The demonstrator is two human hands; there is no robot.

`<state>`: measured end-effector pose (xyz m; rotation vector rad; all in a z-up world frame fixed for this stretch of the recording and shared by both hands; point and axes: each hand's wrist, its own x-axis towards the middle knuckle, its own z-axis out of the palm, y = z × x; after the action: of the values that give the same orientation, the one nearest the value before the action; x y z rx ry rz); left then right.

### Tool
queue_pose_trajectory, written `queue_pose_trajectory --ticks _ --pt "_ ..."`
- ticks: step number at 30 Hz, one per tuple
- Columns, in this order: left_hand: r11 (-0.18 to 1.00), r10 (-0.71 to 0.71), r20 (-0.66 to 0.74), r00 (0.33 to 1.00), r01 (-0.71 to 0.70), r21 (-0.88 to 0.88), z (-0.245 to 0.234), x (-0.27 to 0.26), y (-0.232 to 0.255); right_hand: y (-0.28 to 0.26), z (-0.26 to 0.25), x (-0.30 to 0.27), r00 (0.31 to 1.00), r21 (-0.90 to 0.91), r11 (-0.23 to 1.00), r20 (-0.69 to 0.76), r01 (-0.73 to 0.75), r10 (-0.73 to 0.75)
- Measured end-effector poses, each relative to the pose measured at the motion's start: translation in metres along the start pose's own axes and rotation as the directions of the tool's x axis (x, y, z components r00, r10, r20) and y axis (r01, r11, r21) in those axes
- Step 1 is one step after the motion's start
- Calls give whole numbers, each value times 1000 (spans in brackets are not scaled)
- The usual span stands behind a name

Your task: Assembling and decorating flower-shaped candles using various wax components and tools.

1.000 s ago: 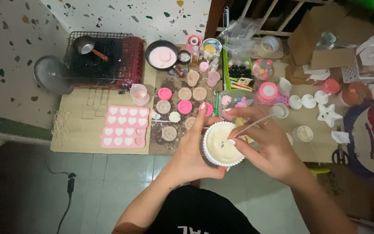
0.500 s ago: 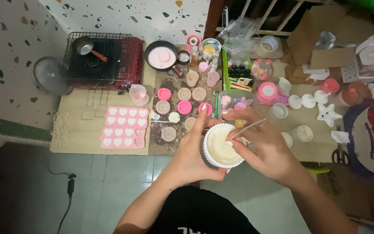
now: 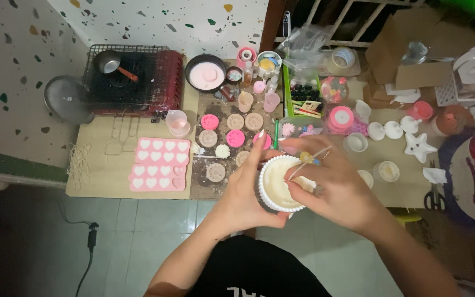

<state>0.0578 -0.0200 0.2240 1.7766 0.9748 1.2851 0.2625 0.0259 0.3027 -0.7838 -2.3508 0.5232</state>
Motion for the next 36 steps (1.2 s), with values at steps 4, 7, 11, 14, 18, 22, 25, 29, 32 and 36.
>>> queue_pose_trajectory --ticks 4,7,11,14,18,22,25,29,32,36 --pt "1000 -11 18 1000 11 8 -2 3 0 4 0 2 1000 -21 1000 24 19 -19" --pt "1000 -22 26 999 21 11 -2 4 -1 4 1 3 998 -38 999 62 15 -12" --pt "1000 -22 38 999 22 -3 -3 6 1 9 2 0 997 -35 999 68 42 -39" --pt "1000 -21 46 999 21 -6 -5 8 3 8 5 -3 997 -1 1000 71 16 -16" --pt "999 -30 45 999 29 17 -5 9 3 -1 3 1 995 59 997 89 -53 48" --pt "999 -35 44 998 33 40 -5 9 4 -5 1 4 995 68 996 87 -49 43" --pt "996 -69 52 996 66 60 -7 10 9 -7 1 7 997 49 999 80 4 -8" --pt "994 -100 69 993 96 59 -9 10 10 -9 2 8 996 65 998 88 -14 8" --pt "993 -101 71 992 96 61 -9 10 9 -10 1 9 996 54 999 91 -3 -2" --pt "993 -90 58 994 85 80 -10 10 7 -8 3 8 996 51 999 84 -10 5"
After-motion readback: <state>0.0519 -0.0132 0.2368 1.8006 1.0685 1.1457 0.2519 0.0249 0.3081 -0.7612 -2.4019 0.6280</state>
